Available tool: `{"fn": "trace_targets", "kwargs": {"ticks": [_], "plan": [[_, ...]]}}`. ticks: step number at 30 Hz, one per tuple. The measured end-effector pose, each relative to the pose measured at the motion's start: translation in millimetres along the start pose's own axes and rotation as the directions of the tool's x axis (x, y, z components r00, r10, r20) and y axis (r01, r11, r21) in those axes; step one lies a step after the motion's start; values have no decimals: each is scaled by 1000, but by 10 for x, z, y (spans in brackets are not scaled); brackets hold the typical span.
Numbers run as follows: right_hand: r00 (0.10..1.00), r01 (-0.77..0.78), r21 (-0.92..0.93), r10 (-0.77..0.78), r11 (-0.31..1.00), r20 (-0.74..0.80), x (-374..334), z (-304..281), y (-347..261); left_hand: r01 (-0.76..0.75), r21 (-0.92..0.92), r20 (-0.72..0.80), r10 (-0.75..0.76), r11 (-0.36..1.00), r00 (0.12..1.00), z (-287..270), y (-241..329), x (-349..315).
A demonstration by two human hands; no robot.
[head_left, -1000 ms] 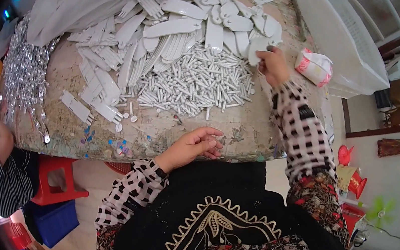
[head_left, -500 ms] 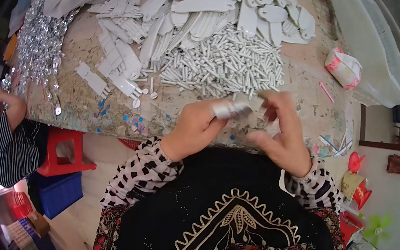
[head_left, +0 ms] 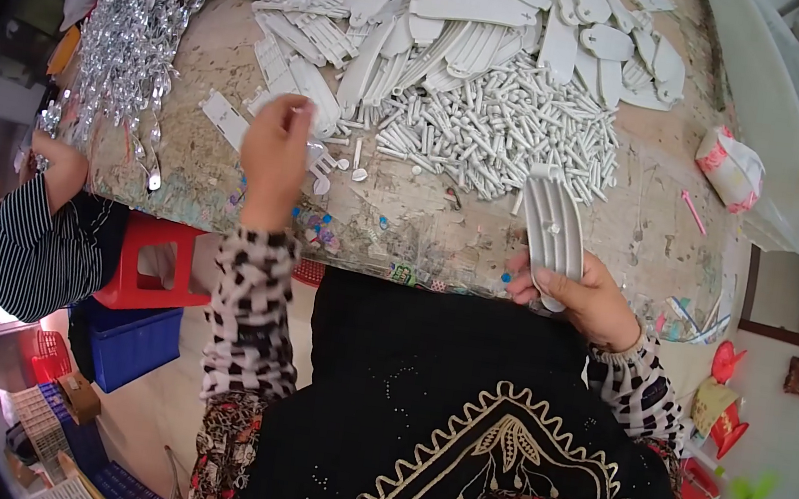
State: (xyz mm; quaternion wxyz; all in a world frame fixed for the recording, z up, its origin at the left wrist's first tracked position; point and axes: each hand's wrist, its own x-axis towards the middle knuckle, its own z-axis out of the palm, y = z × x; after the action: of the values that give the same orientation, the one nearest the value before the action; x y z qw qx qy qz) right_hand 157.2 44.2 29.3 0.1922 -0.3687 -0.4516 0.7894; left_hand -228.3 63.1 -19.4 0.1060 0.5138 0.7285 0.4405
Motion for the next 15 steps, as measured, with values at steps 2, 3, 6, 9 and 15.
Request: {"fn": "trace_targets", "kwargs": {"ticks": [2,3,6,9,15], "plan": [[1000,20,36,-20,999,4,-18,-22,52,32,122,-19,-30,992,999,-104,-273,319],[999,35,73,-35,997,-1,-25,-23,71,9,255,-26,-2,967,1000,-96,-376,458],[998,62,129,-65,990,18,-39,82,47,-4,459,-24,17,889,1000,27,-536,682],[998,48,237,-54,970,18,-57,145,36,50,517,-10,-53,855,999,94,-518,768],[1000,-13,310,10,951,13,-54,2,43,237,256,-39,-235,937,971,-77,-559,818]]}}
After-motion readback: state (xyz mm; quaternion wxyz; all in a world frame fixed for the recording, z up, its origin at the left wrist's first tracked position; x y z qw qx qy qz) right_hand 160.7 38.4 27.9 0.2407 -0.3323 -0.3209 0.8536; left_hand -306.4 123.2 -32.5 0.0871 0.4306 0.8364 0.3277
